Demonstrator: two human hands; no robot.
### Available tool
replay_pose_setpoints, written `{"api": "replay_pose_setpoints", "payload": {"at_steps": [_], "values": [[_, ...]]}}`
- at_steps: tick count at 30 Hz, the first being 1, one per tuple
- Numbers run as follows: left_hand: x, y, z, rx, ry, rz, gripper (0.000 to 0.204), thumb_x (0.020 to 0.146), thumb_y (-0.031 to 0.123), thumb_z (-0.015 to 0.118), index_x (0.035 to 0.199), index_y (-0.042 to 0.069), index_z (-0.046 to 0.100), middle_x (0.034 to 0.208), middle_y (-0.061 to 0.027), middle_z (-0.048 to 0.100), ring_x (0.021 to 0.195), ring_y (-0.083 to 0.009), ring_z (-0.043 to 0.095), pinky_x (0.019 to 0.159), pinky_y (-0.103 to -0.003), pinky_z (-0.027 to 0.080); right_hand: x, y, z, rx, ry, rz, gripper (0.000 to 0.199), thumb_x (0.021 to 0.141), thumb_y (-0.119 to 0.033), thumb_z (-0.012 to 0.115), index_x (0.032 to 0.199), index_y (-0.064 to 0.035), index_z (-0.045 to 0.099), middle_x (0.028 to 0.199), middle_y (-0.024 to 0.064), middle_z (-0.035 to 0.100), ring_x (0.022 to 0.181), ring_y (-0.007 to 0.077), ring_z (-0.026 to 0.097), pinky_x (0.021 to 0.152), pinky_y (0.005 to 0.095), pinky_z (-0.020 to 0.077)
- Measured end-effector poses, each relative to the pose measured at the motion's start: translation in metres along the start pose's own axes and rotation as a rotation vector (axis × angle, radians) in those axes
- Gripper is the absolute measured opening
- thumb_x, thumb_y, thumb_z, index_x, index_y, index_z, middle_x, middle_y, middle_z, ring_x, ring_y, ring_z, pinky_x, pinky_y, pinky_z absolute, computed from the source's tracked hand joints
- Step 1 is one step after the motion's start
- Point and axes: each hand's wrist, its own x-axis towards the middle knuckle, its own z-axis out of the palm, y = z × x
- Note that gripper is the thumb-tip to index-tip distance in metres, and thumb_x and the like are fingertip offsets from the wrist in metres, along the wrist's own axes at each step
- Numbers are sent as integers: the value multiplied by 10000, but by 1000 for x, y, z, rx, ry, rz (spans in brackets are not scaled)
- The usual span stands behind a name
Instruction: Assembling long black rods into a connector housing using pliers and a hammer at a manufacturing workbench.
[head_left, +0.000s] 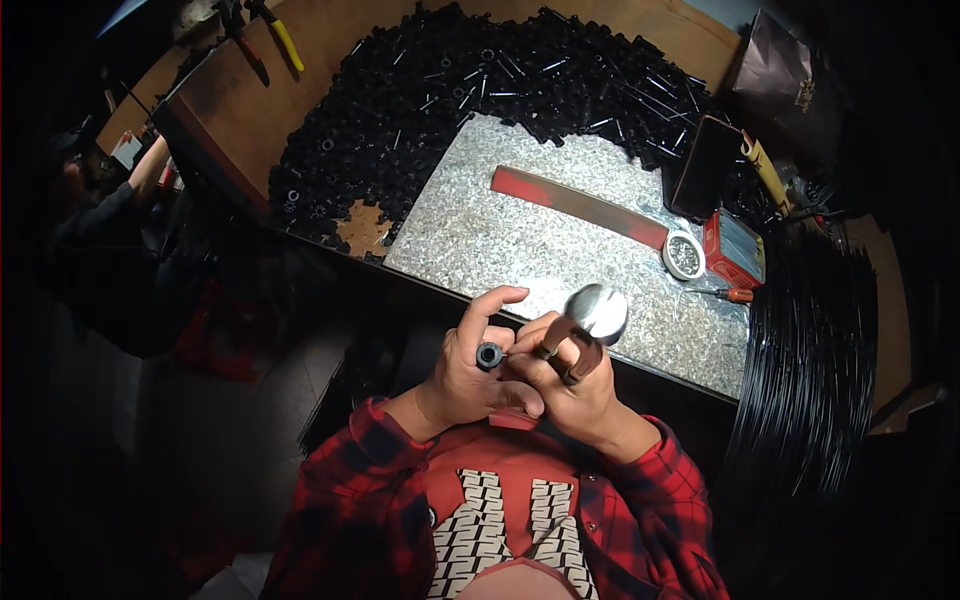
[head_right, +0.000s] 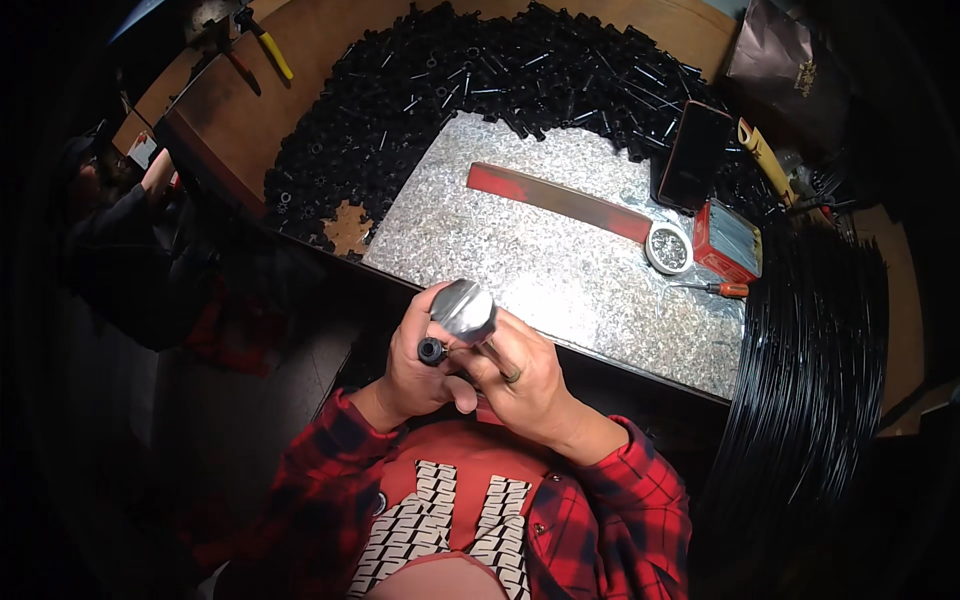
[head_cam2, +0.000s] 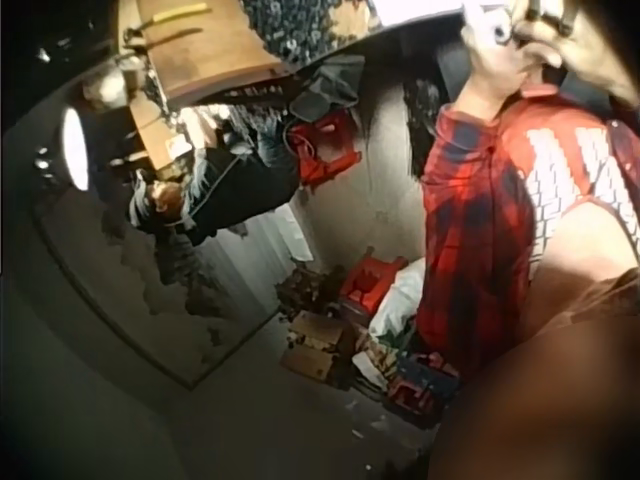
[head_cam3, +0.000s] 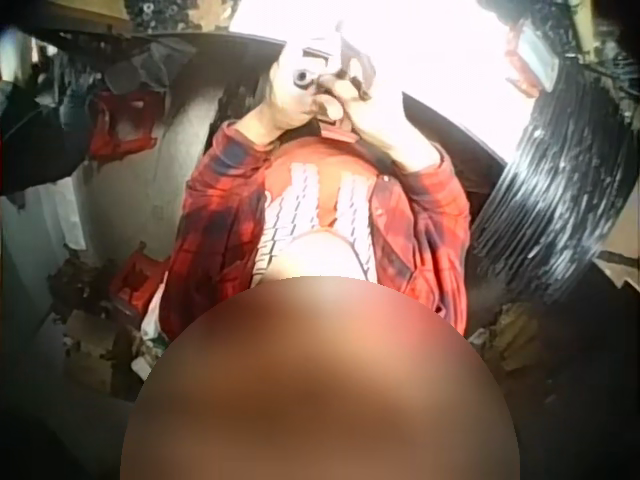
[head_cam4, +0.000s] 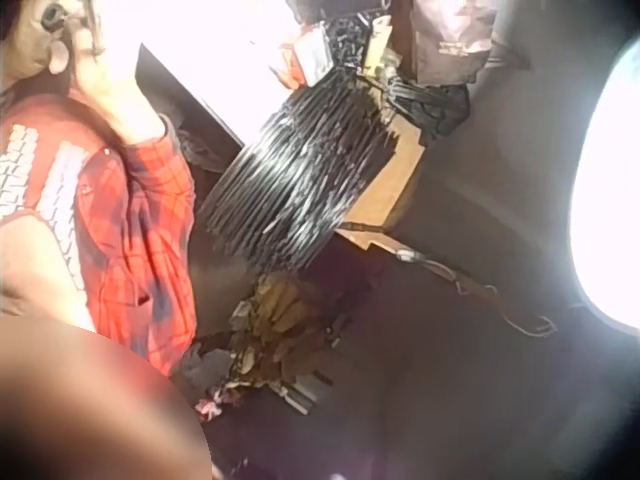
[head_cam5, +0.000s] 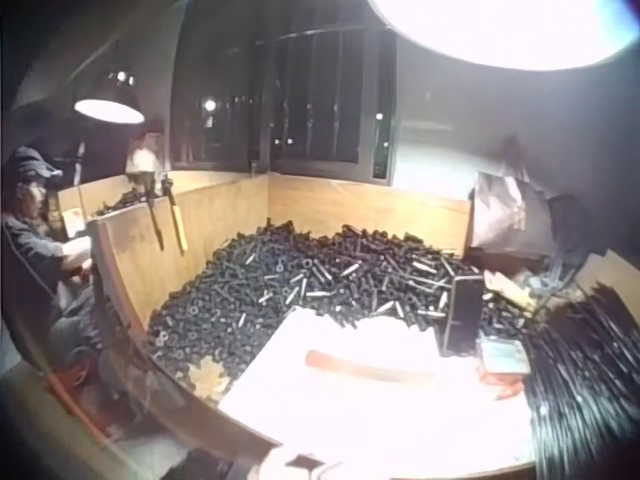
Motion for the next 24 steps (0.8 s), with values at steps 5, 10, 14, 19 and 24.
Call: {"api": "replay_pose_setpoints", "payload": {"at_steps": [5,10,14,19,24], "values": [[0,10,3,-194,25,-172,1144,498,654,757,1321,-46,382,1067,-74,578,928,-147,588,839,-297,486,-9,11,6,68,17,68,120,794,12,664,883,13,583,809,130,573,689,278,581,611,349,461],[-1,1,4,-86,45,-4,1112,515,678,737,1292,-51,416,1081,-89,575,939,-170,597,837,-310,489,-6,7,6,12,-3,42,137,781,17,670,893,10,591,810,132,571,688,282,576,616,350,463],[0,1,3,-96,105,-20,1067,535,681,728,1253,-60,457,1083,-93,575,969,-196,599,848,-318,488,0,0,5,-19,2,11,149,790,8,660,927,14,601,826,136,579,709,288,585,635,348,472],[2,-7,-2,-35,-40,136,1036,650,512,806,1366,-7,267,729,-88,650,676,-151,652,581,-263,481,1,1,7,-14,8,-4,78,810,26,617,885,6,601,867,108,605,760,208,602,669,309,491],[0,3,1,-108,-20,6,997,671,468,820,1372,5,283,706,-86,638,628,-141,626,579,-253,469,-3,6,6,-72,10,-65,157,769,26,646,911,5,584,866,126,592,739,249,599,639,324,486]]}}
